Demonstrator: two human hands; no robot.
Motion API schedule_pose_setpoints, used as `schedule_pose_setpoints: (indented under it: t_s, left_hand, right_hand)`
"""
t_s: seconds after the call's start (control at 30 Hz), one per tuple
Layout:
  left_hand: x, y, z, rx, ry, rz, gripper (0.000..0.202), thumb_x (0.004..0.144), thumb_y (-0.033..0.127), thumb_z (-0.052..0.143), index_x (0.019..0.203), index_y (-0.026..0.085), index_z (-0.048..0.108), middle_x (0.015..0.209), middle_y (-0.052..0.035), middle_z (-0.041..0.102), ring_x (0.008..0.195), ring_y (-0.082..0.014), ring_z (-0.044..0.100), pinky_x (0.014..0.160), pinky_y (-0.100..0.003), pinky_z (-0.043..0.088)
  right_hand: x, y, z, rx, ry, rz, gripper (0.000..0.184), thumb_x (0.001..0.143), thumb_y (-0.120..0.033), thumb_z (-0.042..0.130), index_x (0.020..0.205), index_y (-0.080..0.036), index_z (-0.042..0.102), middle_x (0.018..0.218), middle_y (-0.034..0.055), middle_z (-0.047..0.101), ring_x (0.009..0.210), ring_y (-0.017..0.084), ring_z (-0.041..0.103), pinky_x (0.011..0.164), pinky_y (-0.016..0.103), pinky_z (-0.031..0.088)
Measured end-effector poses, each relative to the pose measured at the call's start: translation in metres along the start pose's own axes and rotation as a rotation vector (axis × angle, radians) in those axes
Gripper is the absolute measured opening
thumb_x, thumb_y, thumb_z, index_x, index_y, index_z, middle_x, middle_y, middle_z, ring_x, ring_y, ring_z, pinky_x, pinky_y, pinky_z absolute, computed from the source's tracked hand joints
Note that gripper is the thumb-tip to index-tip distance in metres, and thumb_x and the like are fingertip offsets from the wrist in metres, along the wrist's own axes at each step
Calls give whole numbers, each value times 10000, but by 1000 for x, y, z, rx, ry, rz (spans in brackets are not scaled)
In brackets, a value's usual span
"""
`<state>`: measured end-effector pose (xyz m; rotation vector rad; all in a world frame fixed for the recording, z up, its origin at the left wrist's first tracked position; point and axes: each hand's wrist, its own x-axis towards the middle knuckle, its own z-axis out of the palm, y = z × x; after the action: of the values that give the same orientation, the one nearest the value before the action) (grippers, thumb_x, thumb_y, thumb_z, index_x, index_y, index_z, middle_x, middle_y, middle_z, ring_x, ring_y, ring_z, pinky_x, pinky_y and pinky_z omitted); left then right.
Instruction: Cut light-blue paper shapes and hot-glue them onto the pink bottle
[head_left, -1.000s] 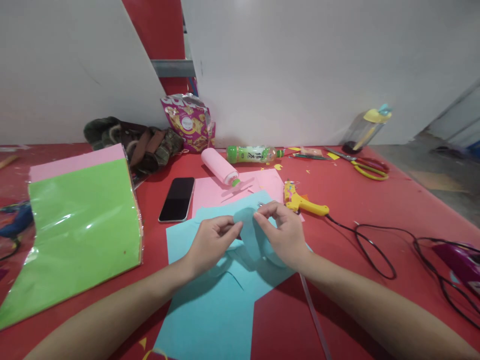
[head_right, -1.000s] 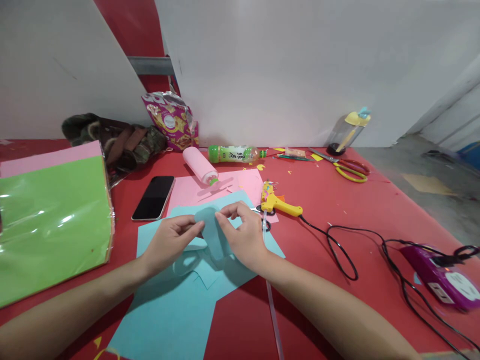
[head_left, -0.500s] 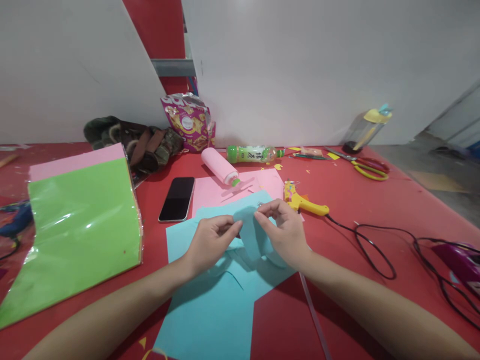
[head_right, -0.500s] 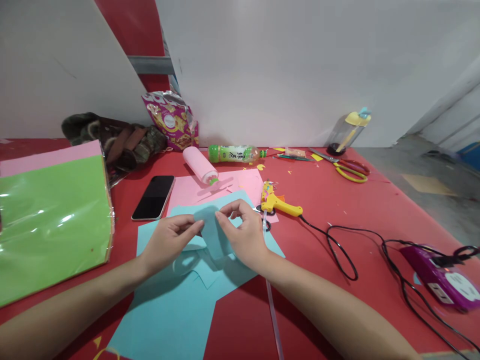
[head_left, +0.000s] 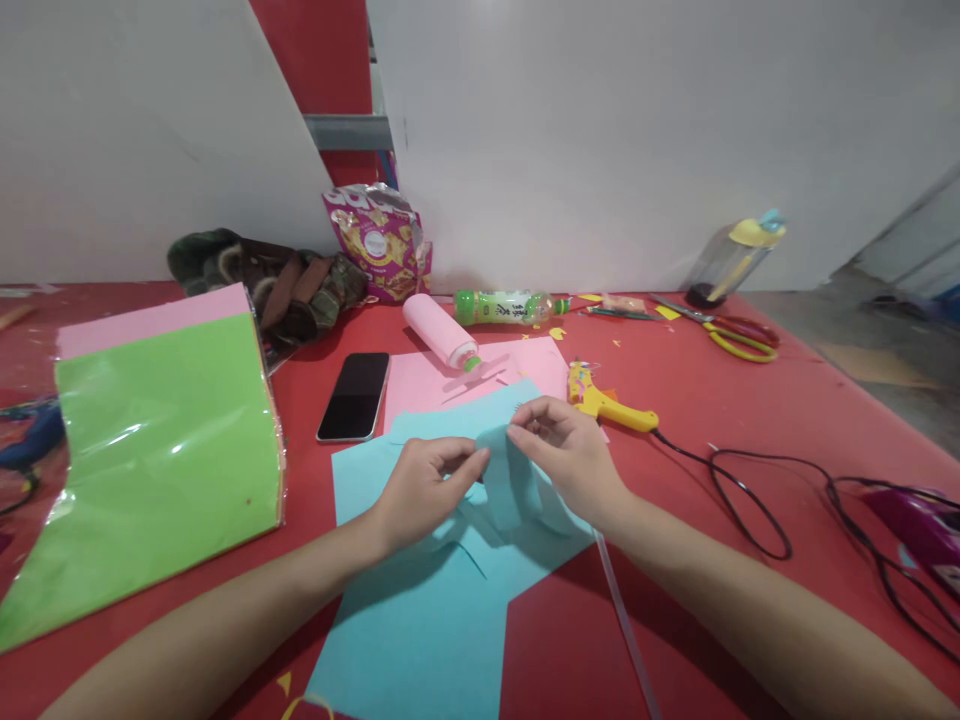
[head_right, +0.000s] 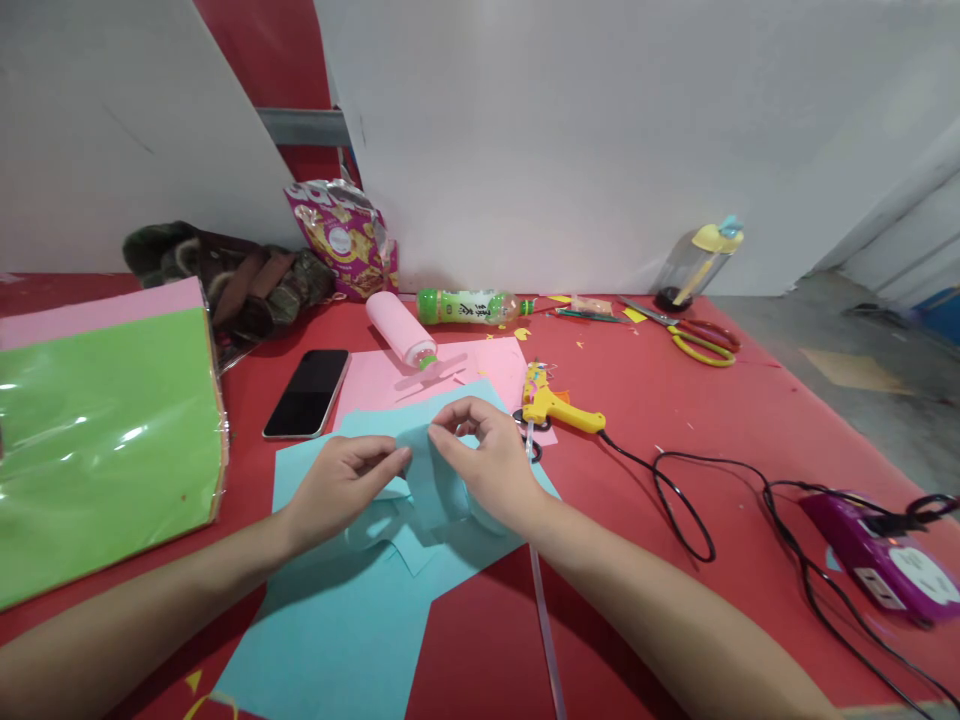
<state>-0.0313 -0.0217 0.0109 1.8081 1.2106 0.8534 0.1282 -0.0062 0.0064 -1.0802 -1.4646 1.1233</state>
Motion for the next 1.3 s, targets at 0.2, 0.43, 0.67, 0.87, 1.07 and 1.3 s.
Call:
schedule_pose_setpoints:
  t_s: [0.2,0.43,0.67,0.87,1.07,1.3]
  left_hand:
    - [1,-3,0,2,-20,-14,300,802,301,414,546,151,462,496,36,434,488,-81,397,479,-179,337]
    - [1,-1,-2,149,-3,115,312,810,249,382,512,162,357,486,58,295,467,-66,298,451,-177,276]
    - [-2,0,-1,272,31,251,275,806,214,399,543,160,462,472,51,426,439,-67,356,462,-174,312]
    - [-2,-1,0,322,-16,306,267,802,182,397,550,156,480,468,47,443,432,-69,371,462,-176,309]
    - [-3,0,1,355,-61,309,302,803,187,378,515,160,464,448,49,395,425,-73,345,457,-184,294]
    - [-4,-2,0,353,-71,295,301,810,200,379,527,160,473,458,45,410,433,-77,351,467,-187,301]
  right_hand:
    - [2,0,-3,-6,-18,-4,45,704,-214,568,728,-192,536,752,-6,550,723,128,511,673,265,397]
    - [3,-4,-2,-97,-158,11,79,661,-202,573,733,-198,540,923,29,526,916,173,494,730,302,375]
    - [0,-3,0,-65,-205,56,57,654,-189,579,661,-191,523,967,36,505,914,172,490,742,315,371]
    - [-1,0,1,-1,-259,82,66,649,-153,558,633,-186,503,957,38,492,892,167,487,756,322,370]
    - [-1,1,1,-17,-277,46,81,626,-105,536,612,-184,525,943,40,499,913,180,490,763,321,380]
    - [-1,1,1,19,-291,66,74,621,-120,520,593,-186,501,929,40,490,904,183,484,769,330,379]
